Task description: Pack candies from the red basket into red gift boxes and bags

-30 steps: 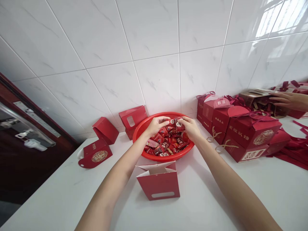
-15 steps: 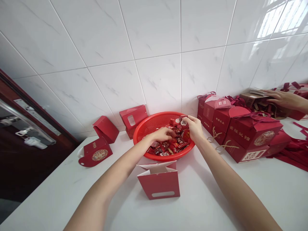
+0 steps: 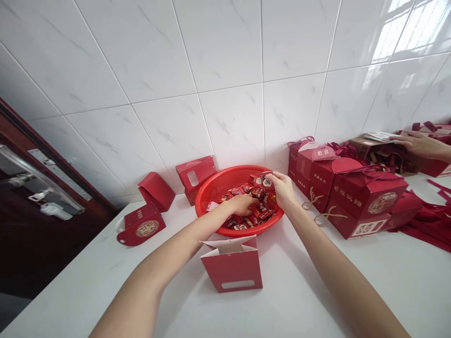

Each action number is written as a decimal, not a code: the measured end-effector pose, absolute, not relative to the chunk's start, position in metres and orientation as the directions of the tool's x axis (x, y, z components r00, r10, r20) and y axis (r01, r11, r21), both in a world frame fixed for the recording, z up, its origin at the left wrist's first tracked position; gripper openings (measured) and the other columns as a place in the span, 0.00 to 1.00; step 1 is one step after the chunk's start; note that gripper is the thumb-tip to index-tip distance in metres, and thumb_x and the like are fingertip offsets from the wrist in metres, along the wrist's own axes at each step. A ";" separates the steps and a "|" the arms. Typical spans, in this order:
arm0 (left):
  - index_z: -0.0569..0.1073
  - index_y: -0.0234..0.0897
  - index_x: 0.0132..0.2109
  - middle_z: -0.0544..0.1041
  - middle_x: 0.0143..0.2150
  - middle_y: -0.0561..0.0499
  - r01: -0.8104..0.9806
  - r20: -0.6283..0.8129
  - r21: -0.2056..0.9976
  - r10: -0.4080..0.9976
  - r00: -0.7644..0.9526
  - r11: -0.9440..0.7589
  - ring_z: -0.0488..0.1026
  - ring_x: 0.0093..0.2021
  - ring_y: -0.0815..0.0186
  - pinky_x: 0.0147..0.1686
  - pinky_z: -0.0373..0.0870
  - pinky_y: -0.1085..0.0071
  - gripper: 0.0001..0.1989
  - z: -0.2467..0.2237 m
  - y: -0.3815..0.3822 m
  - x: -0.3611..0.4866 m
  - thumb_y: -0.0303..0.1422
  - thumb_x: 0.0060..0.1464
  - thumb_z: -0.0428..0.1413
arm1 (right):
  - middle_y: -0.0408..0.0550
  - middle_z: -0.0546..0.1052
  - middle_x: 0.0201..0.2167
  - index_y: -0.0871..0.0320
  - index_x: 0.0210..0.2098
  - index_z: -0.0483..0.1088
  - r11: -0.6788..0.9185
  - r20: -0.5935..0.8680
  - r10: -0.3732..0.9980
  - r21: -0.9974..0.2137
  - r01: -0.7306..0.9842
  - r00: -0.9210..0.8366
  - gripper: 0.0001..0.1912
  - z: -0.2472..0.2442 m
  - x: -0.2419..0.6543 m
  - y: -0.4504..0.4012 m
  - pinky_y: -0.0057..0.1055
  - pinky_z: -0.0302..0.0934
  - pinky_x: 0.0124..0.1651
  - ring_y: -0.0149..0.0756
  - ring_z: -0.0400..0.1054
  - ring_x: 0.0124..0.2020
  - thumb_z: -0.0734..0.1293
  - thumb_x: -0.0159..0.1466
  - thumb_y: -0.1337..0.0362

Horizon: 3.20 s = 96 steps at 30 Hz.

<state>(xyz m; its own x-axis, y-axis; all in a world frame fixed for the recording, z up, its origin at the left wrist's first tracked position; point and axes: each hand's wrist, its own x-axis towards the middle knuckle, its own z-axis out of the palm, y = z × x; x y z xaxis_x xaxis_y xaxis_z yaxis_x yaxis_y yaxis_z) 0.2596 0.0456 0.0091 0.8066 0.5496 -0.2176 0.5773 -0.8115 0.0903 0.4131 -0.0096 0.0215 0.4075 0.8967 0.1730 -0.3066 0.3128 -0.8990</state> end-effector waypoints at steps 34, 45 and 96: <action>0.79 0.34 0.49 0.80 0.52 0.46 0.604 -0.050 0.561 0.705 0.707 -0.566 0.77 0.50 0.59 0.54 0.71 0.67 0.17 0.014 0.074 0.243 0.29 0.55 0.51 | 0.42 0.76 0.22 0.57 0.23 0.76 0.297 0.158 0.905 -0.900 -0.320 0.396 0.09 0.019 0.414 -0.005 0.29 0.58 0.31 0.32 0.64 0.25 0.70 0.43 0.59; 0.79 0.35 0.48 0.81 0.51 0.48 0.600 -0.086 0.569 0.685 0.724 -0.562 0.76 0.50 0.62 0.50 0.71 0.70 0.23 0.014 0.075 0.243 0.23 0.47 0.48 | 0.43 0.77 0.23 0.56 0.23 0.76 0.295 0.168 0.908 -0.906 -0.304 0.383 0.08 0.019 0.414 -0.005 0.29 0.59 0.32 0.34 0.68 0.28 0.70 0.44 0.59; 0.80 0.35 0.41 0.82 0.39 0.48 0.183 0.425 0.824 0.799 0.426 -0.536 0.78 0.40 0.63 0.39 0.75 0.70 0.11 0.098 -0.105 0.137 0.30 0.47 0.63 | 0.48 0.79 0.28 0.57 0.29 0.80 0.290 0.325 0.885 -0.945 -0.152 -0.332 0.10 0.124 0.402 -0.153 0.31 0.63 0.30 0.34 0.69 0.27 0.75 0.55 0.56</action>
<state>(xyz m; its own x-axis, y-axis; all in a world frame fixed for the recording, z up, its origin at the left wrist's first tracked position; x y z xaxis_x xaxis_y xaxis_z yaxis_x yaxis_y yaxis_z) 0.1366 -0.1052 0.0975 0.4265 0.7987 0.4246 0.1831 -0.5359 0.8242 0.4018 -0.1526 0.1239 -0.3322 0.8854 0.3253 -0.1520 0.2901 -0.9449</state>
